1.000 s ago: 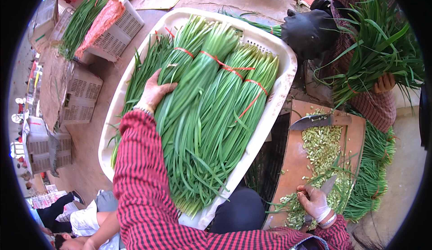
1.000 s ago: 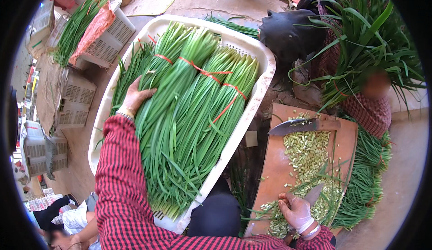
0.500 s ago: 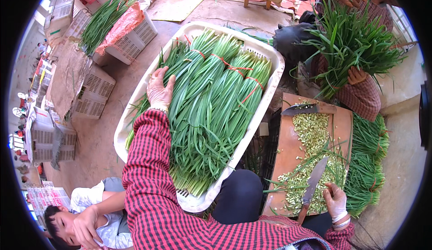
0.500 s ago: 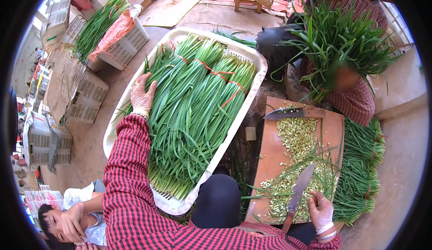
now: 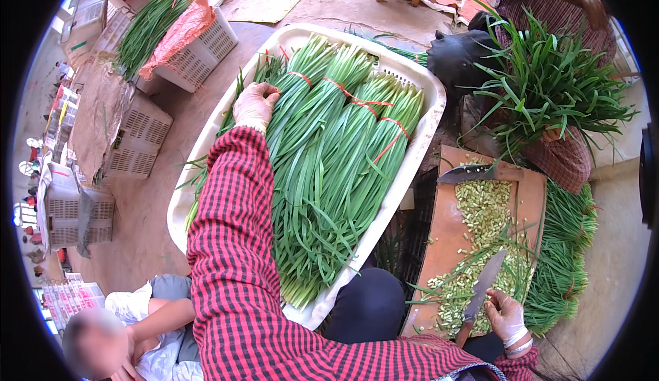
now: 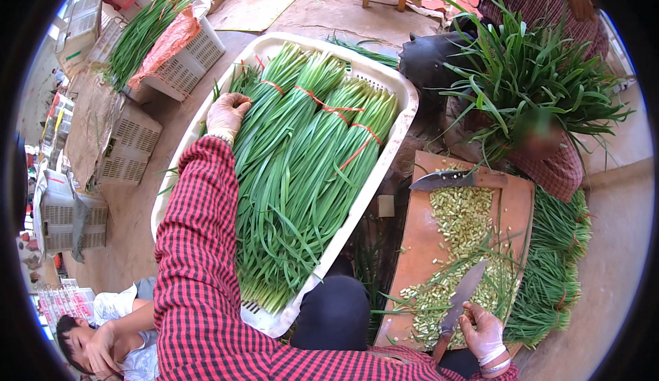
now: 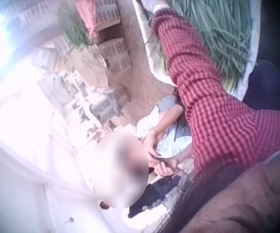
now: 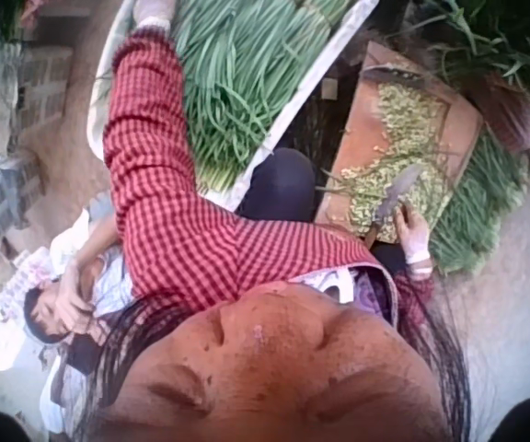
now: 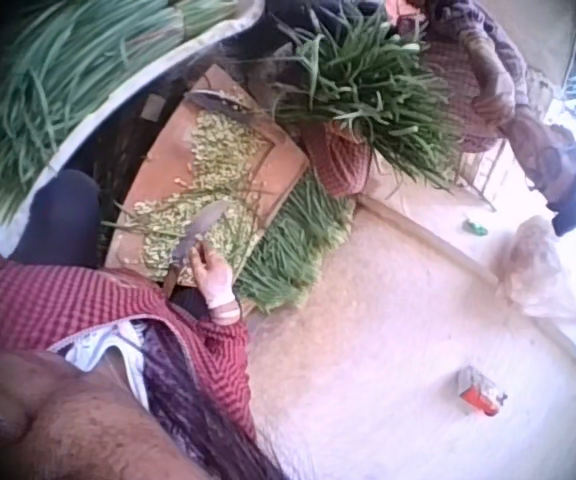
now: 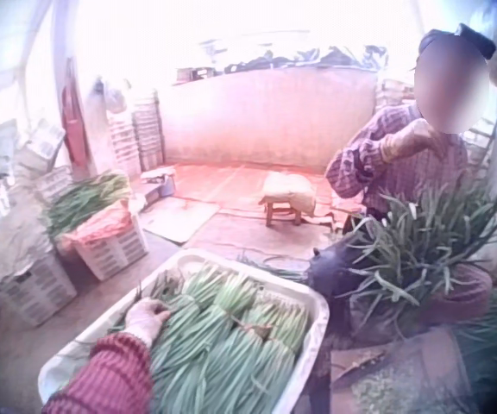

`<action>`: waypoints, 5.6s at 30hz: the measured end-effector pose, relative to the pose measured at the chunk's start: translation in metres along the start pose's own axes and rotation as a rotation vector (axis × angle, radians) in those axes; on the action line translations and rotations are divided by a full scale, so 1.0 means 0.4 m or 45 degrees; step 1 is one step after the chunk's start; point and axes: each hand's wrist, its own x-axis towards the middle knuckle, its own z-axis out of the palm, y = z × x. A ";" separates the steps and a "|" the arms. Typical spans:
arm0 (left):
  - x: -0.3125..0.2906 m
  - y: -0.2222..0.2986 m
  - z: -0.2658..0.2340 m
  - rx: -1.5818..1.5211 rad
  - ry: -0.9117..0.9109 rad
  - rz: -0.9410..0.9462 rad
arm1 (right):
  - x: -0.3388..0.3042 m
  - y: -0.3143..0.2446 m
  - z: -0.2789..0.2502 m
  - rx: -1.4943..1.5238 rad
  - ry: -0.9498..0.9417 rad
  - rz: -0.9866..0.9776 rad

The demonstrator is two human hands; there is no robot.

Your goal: The person bundles green leeks by hand using rubber bands, trims the root ends with a knife, and places the finished bundles into a plastic crate.

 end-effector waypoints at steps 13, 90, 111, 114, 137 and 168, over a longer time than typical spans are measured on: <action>-0.376 -0.269 -0.230 0.400 -0.099 -0.254 | -0.094 0.175 -0.042 0.379 0.132 -0.064; -1.119 0.373 -0.113 -1.077 -0.791 0.363 | -0.449 0.629 -0.009 0.278 0.802 0.287; -1.088 0.424 0.001 -0.648 -0.803 -0.002 | -0.076 1.294 -0.290 0.853 0.953 1.314; -1.108 0.459 0.017 -0.636 -0.812 -0.067 | 0.021 1.299 -0.302 0.817 0.982 1.566; -1.176 0.898 0.070 -1.441 -1.092 0.094 | -0.730 0.828 -0.292 0.772 1.263 -0.204; -1.300 0.929 -0.400 0.067 -0.256 1.588 | -0.133 0.365 0.248 0.456 0.243 0.258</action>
